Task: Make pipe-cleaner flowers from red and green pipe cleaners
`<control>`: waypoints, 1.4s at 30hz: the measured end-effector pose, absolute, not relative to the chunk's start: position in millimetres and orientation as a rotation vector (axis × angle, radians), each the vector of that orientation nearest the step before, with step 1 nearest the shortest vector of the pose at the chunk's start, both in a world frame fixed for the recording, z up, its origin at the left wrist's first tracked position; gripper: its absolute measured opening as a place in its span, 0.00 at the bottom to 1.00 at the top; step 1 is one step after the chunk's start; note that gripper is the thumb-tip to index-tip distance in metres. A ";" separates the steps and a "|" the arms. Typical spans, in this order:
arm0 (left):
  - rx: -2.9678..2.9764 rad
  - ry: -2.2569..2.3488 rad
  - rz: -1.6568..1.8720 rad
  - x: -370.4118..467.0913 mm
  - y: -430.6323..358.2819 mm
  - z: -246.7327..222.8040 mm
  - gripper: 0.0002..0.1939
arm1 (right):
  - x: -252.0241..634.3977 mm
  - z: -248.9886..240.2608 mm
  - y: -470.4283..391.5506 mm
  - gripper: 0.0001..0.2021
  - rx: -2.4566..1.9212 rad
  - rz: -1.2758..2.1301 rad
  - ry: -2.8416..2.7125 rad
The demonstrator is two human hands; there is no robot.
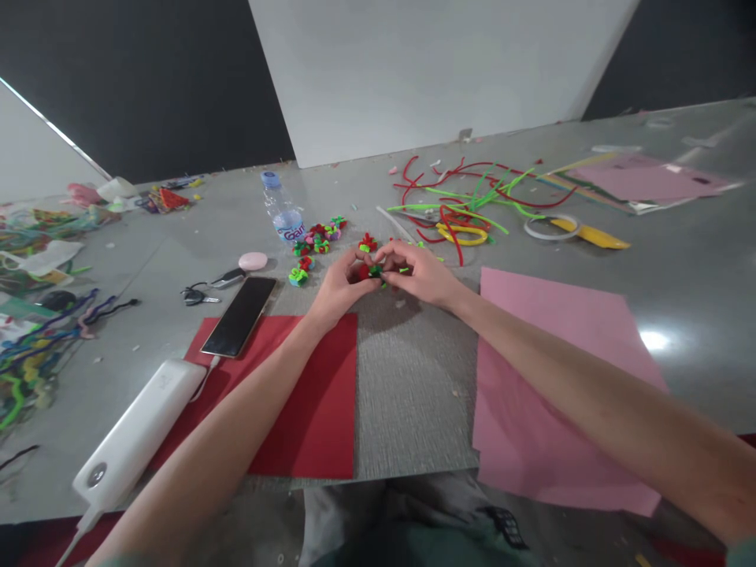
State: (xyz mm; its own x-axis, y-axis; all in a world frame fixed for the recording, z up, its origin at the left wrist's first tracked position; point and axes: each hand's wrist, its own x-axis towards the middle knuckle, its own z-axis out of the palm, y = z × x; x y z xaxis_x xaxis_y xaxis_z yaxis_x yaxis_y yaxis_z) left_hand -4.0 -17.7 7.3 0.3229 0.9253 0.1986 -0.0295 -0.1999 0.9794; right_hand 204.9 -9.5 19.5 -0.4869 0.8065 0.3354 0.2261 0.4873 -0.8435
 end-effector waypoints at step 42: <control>2.071 1.292 1.162 -2.8 -20.8 10.9 0.07 | 207.1 9.9 -7.1 0.08 -0.873 0.341 -2.270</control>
